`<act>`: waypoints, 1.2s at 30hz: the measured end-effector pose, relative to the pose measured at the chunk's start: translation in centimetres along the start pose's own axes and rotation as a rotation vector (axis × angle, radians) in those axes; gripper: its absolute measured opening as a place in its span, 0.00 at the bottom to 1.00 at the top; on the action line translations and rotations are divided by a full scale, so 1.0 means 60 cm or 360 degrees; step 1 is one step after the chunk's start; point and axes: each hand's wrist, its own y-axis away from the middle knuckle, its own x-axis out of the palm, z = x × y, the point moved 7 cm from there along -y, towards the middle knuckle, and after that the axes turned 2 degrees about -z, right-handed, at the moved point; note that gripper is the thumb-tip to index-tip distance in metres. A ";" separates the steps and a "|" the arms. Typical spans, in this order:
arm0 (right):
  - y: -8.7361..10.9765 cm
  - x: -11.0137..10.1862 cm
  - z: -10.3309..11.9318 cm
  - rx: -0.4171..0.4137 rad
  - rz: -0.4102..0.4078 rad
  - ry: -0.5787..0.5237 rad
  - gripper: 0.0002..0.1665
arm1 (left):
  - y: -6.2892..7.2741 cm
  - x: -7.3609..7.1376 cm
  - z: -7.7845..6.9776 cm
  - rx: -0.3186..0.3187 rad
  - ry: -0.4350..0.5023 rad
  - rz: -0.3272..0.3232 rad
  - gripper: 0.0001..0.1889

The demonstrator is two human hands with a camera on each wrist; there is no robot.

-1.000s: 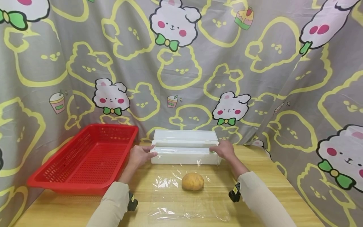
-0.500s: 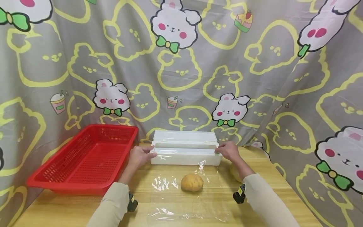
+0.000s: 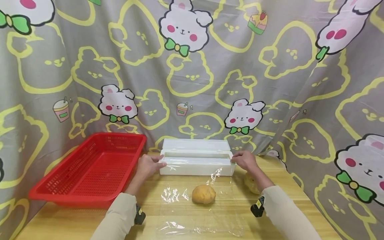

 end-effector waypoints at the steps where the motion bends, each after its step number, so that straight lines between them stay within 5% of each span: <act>1: 0.001 0.000 0.000 0.0000 -0.0010 0.0002 0.15 | 0.001 0.000 -0.002 0.0008 -0.0001 -0.0006 0.23; 12: 0.026 0.008 0.044 -0.0525 -0.0339 0.0215 0.08 | 0.012 0.006 -0.045 0.0337 -0.0201 -0.0212 0.21; 19: 0.048 0.020 0.051 -0.0575 -0.0372 0.0305 0.13 | 0.024 0.002 -0.069 0.0432 -0.0293 -0.0304 0.16; 27: 0.057 0.027 0.053 -0.0603 -0.0349 0.0319 0.16 | 0.029 0.001 -0.078 0.0403 -0.0286 -0.0299 0.08; 36: 0.055 0.031 0.051 -0.0609 -0.0379 0.0366 0.08 | 0.030 0.002 -0.081 0.0411 -0.0298 -0.0293 0.06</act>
